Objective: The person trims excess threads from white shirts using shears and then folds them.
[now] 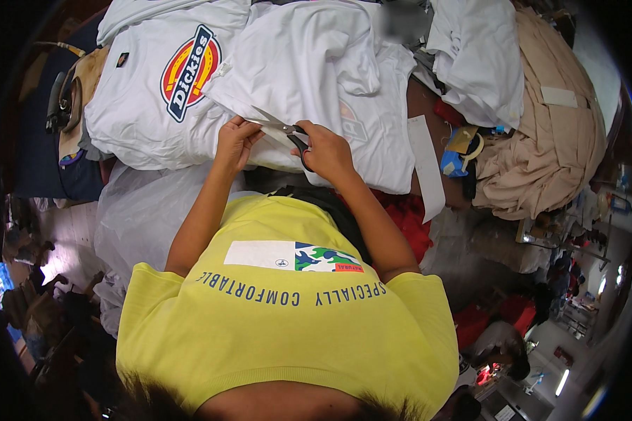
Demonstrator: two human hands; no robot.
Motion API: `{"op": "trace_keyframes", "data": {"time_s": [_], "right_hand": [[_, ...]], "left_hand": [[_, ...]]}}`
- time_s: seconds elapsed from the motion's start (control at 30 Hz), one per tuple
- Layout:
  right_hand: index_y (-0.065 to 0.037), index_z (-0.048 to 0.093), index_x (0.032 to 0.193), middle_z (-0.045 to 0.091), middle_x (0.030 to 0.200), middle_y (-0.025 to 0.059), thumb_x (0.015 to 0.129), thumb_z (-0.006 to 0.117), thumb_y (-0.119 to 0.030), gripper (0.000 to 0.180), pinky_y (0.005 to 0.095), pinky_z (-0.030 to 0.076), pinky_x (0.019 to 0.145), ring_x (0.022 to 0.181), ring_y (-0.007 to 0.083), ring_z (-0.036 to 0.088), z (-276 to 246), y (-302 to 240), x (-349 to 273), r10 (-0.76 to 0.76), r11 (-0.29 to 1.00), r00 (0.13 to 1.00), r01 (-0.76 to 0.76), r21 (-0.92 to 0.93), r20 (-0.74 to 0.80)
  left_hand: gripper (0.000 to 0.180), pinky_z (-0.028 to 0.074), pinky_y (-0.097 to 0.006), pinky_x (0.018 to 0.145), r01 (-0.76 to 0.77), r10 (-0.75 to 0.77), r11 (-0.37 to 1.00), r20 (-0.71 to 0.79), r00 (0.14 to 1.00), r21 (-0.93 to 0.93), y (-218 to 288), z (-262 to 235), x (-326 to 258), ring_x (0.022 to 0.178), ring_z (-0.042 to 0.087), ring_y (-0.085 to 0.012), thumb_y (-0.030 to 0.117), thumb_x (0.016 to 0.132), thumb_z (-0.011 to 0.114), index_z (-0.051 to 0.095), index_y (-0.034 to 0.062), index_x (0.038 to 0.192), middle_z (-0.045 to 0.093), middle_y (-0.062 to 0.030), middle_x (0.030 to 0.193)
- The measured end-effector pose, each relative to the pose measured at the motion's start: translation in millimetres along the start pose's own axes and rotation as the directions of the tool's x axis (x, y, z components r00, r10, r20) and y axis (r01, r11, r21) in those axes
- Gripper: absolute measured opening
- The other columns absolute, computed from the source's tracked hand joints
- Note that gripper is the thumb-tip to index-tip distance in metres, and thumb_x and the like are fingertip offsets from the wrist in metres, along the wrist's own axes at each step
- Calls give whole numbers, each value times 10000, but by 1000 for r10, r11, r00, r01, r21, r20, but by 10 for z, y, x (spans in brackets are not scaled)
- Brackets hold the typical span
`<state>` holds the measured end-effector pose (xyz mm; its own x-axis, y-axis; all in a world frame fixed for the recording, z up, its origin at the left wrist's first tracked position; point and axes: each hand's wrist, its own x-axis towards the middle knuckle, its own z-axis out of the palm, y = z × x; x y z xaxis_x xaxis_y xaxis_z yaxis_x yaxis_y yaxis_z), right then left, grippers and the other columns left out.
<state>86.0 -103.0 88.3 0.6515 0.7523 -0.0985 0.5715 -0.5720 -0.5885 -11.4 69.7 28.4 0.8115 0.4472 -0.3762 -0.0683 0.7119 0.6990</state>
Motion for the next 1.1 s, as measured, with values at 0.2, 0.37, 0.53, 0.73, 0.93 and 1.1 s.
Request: {"op": "trace_keyframes", "data": {"time_s": [0.2,0.37,0.53,0.73,0.93,1.1], "right_hand": [[-119,563,1057,623,741,113,682,730,-311,453,395,447,589,691,308,605,-8,-47,-3,0,1000,1000,0,-9,16],[-95,569,1022,621,692,150,672,738,-298,438,424,442,564,658,352,603,80,72,-66,3,999,1000,-2,49,-17],[-77,561,1007,622,714,140,650,750,-322,473,409,449,577,680,342,605,164,164,-98,61,985,998,-58,160,-14],[-96,532,1061,613,783,103,612,751,-392,581,388,454,624,758,309,599,74,-136,-1,-3,999,996,0,-35,-91],[-93,538,1040,631,787,125,618,746,-399,561,400,455,612,741,331,608,46,-258,65,66,996,998,-66,-53,-9],[-77,554,983,633,729,146,626,752,-371,503,411,452,578,688,345,611,152,-75,28,115,991,993,-115,62,12]], "left_hand": [[212,530,-233,724,-9,9,1000,16,1000,9,17,-20,-8,795,617,-125,-33,798,572,541,-23,1007,620,-70,916],[226,527,-227,715,20,-20,1000,2,1000,-15,44,10,-10,796,610,-116,-24,803,580,542,-11,1025,618,-61,916],[272,528,-235,720,-13,13,999,-2,1000,-50,100,-15,32,800,610,-124,-32,799,578,524,-5,1064,617,-60,936],[300,531,-246,736,-47,47,999,5,999,-6,100,-9,29,821,613,-132,-63,788,559,505,-8,1078,613,-65,959],[275,532,-245,734,-68,69,998,6,998,-10,92,-22,41,813,613,-127,-56,792,566,513,-6,1057,614,-59,924],[254,533,-243,730,-41,41,998,1,999,-42,138,21,30,792,612,-122,-50,793,577,515,2,1034,613,-49,899]]}}
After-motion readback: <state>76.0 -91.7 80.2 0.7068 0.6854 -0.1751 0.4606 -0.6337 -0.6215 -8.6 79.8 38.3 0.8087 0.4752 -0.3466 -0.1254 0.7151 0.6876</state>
